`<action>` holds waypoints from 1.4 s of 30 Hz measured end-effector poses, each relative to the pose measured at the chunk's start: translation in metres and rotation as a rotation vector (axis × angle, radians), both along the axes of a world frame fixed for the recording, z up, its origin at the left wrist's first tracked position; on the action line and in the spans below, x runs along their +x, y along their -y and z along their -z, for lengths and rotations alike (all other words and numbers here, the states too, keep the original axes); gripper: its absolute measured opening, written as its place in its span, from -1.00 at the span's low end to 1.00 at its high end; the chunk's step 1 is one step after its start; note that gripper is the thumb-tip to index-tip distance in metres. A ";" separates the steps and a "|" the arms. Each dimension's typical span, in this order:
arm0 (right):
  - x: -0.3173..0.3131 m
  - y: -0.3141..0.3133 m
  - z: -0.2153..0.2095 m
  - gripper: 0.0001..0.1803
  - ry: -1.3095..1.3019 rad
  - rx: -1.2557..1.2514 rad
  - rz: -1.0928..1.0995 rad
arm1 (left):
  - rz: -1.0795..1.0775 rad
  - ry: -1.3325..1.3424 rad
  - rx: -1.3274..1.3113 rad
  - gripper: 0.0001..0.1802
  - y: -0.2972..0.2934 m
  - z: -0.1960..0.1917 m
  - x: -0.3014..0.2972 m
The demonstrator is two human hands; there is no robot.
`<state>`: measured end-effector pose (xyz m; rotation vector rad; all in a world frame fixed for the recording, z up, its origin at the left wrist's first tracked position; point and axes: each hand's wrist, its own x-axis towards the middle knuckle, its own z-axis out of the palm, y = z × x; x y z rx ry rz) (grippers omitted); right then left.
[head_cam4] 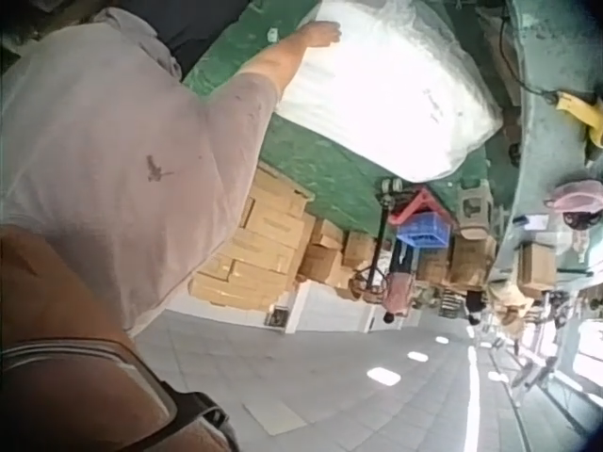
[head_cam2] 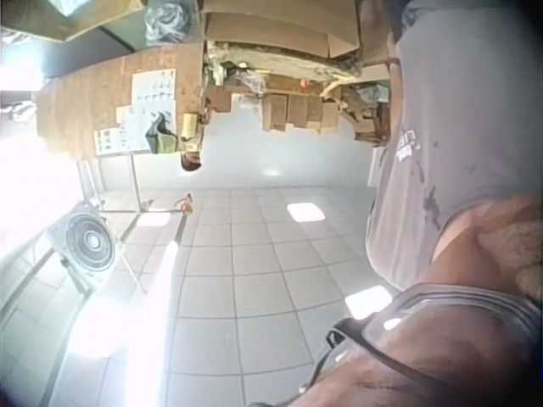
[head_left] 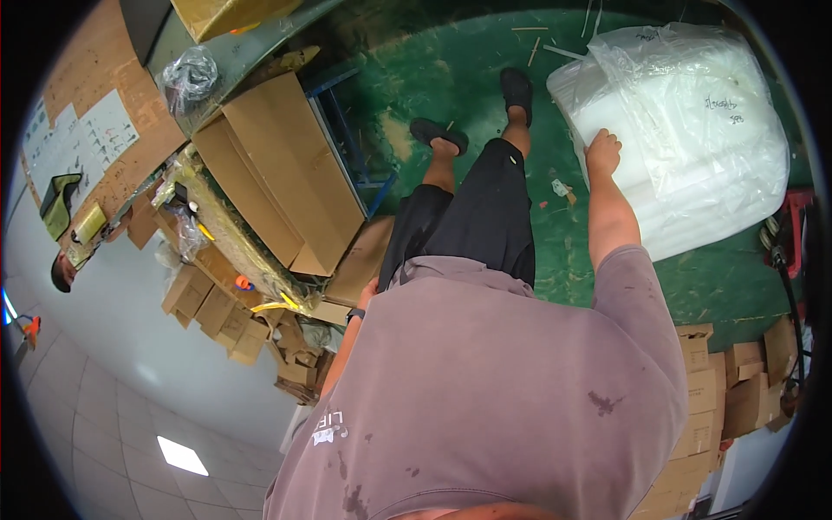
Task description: Packing bicycle seats into plastic bags and placing them into a cardboard box.
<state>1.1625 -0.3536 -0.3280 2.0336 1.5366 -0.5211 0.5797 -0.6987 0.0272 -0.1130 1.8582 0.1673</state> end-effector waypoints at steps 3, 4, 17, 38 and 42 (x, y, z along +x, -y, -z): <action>0.020 0.007 0.007 -0.55 -0.128 0.030 -0.009 | 0.104 -0.016 0.288 -0.46 -0.004 0.000 -0.019; 0.026 0.008 0.005 -0.61 -0.210 0.035 -0.036 | 0.111 -0.027 0.289 -0.46 -0.001 -0.002 -0.031; 0.036 -0.014 -0.143 -0.48 -0.246 0.604 0.630 | 0.531 -0.263 0.500 -0.50 -0.129 0.055 -0.055; -1.001 0.038 -0.454 -0.12 -0.930 0.191 -1.681 | -1.210 -0.180 1.077 -0.53 0.039 -0.010 -0.553; -1.129 0.023 -0.361 -0.08 -0.652 0.236 -1.699 | -0.976 -0.706 0.523 -0.55 0.223 0.089 -0.608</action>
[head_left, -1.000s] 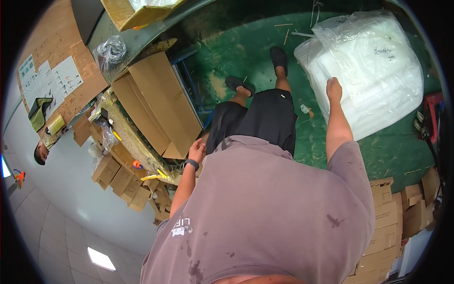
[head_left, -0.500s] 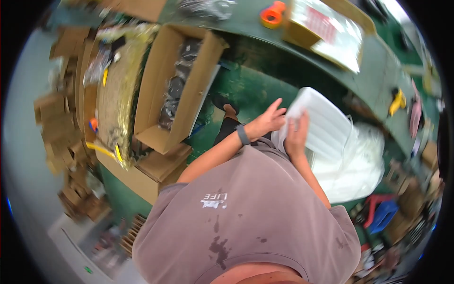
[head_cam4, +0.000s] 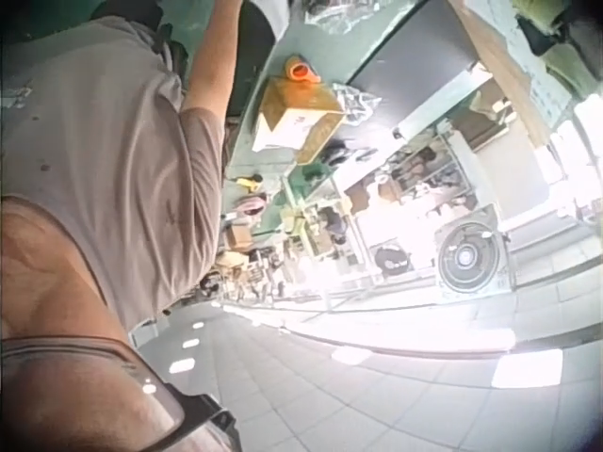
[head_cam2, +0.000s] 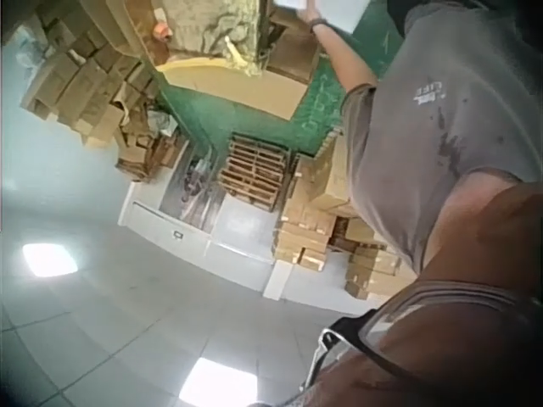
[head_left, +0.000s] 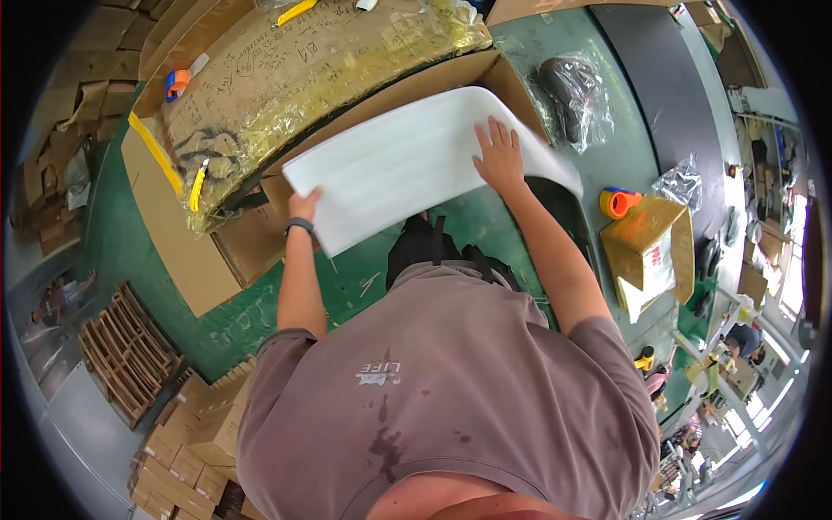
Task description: Packing bicycle seats into plastic bags and placing them into a cardboard box.
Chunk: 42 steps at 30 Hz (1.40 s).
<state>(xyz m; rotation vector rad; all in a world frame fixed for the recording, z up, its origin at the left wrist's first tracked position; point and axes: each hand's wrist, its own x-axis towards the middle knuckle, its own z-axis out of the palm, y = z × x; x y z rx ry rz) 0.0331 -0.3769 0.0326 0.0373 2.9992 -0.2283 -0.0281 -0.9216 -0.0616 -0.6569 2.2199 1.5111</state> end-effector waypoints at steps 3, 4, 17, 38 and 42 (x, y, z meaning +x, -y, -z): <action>-0.064 -0.003 0.033 -0.17 0.264 0.003 0.196 | 0.081 -0.048 -0.465 -0.50 0.050 0.032 -0.009; -0.076 -0.004 0.036 -0.22 0.455 0.038 0.303 | 0.023 -0.023 -0.570 -0.51 0.041 0.032 -0.012; -0.081 -0.296 0.029 0.44 -0.031 -0.167 0.920 | 0.005 -0.406 -0.943 -0.12 -0.152 -0.003 -0.042; 0.106 -0.846 0.069 0.78 0.034 -0.128 2.059 | -0.313 0.395 0.799 -0.69 -0.771 -0.214 0.033; 0.118 -0.839 0.099 0.59 0.046 -0.203 2.009 | -0.288 0.485 0.856 -0.72 -0.711 -0.206 0.041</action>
